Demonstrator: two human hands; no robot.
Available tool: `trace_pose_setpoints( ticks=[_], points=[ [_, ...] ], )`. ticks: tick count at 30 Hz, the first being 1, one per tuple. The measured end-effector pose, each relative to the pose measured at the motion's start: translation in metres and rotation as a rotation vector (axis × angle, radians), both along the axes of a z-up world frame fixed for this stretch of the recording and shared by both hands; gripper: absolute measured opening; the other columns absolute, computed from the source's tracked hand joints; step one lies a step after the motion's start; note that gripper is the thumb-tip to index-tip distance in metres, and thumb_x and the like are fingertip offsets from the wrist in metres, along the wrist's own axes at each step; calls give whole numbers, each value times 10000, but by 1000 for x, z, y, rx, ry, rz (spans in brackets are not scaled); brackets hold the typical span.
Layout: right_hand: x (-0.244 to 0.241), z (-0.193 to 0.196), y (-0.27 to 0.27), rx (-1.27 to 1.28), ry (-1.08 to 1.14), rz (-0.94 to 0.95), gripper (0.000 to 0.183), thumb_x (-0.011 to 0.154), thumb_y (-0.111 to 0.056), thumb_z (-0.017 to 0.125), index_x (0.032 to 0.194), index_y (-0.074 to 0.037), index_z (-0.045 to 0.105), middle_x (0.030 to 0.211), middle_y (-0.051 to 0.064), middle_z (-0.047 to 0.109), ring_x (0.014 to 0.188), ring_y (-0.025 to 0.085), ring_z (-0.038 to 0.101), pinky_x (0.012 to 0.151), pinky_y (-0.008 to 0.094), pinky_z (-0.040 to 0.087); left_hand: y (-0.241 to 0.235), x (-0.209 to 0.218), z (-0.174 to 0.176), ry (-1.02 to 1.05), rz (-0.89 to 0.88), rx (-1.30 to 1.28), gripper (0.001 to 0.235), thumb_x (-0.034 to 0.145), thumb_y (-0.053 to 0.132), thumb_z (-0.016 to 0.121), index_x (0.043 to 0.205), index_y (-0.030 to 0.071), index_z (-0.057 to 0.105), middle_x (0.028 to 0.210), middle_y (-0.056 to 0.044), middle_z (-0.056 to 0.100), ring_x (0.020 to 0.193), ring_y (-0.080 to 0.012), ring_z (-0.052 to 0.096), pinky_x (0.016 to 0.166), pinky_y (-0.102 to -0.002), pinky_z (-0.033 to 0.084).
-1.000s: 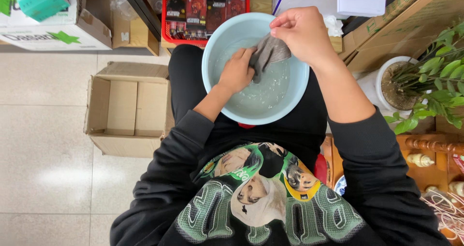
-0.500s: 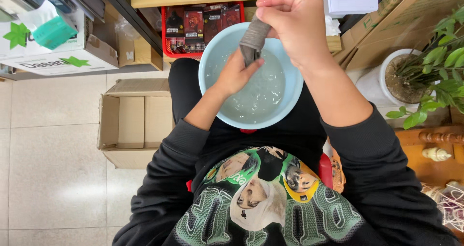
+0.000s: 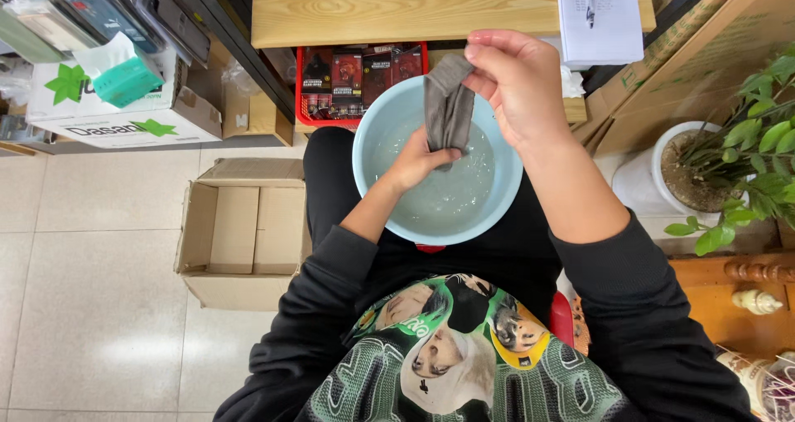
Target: The person sits on a stool and washes a dark gray cloth in a light blue basin filled with water. They submerge the cloth, rub it with both hands, and wring it out repeatedly. Finally, they lift the cloth and the basin, placing the basin on the floor.
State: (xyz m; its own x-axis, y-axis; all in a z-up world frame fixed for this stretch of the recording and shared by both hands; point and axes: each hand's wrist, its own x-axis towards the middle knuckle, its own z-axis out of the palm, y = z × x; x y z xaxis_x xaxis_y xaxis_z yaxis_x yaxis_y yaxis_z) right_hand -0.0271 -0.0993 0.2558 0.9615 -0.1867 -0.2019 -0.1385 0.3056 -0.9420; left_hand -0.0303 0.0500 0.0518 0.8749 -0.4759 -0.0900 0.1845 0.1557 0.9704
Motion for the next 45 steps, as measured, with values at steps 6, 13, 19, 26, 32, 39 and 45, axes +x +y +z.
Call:
trace_pose_setpoints(
  ticks=[6, 13, 19, 26, 32, 39, 45],
  points=[
    [23, -70, -31, -186, 122, -97, 239, 801, -4, 641, 949, -70, 817, 900, 53, 784, 672, 84, 637, 428, 232, 247, 8, 18, -20, 84, 297, 323, 299, 743, 94, 806, 957, 190, 620, 811, -1, 691, 675, -167, 645, 639, -333, 502],
    [12, -153, -58, -1034, 66, 233, 332, 811, -89, 605, 1079, -204, 763, 866, -23, 690, 791, 159, 648, 758, 315, 502, 19, 26, -25, 144, 406, 287, 452, 840, -5, 689, 1246, 172, 598, 915, -34, 589, 712, -158, 563, 711, -311, 481],
    [-2, -215, -26, -1603, 197, 792, 436, 882, -120, 718, 1311, -186, 689, 1130, 168, 782, 1126, 460, 729, 896, 662, 576, 5, 24, -35, -202, 241, 804, 239, 926, 42, 711, 1117, 126, 595, 1215, -202, 651, 1198, -447, 678, 987, -521, 590],
    [-10, -242, -6, -1705, -61, 725, 299, 910, -77, 672, 1182, -120, 789, 1052, 191, 749, 1060, 440, 742, 844, 616, 602, -1, 27, -44, -474, 56, 1410, 260, 911, 135, 767, 1096, 129, 585, 1151, -142, 615, 1185, -381, 650, 954, -547, 547],
    [-10, -256, -14, -1628, -134, 690, 253, 892, -80, 680, 1115, -126, 789, 993, 154, 746, 990, 416, 756, 810, 588, 620, -3, 21, -44, -454, -41, 1514, 473, 960, 132, 709, 1365, 104, 466, 1187, -150, 640, 1164, -360, 675, 950, -536, 572],
    [-21, -243, -31, -1490, -4, 533, 173, 900, -187, 713, 1046, -176, 804, 872, 50, 782, 892, 339, 771, 745, 540, 624, 6, 23, -27, -373, 162, 1122, 328, 822, -35, 645, 1118, 90, 711, 1041, -165, 690, 969, -454, 754, 812, -573, 638],
    [-19, -202, -43, -857, -283, 378, 543, 997, -431, 797, 1232, 8, 580, 1203, 232, 570, 1246, 479, 549, 1018, 578, 463, 11, 9, 8, -438, 270, 724, 444, 760, -140, 610, 1132, 66, 737, 945, -176, 657, 977, -463, 726, 843, -528, 625]
  ],
)
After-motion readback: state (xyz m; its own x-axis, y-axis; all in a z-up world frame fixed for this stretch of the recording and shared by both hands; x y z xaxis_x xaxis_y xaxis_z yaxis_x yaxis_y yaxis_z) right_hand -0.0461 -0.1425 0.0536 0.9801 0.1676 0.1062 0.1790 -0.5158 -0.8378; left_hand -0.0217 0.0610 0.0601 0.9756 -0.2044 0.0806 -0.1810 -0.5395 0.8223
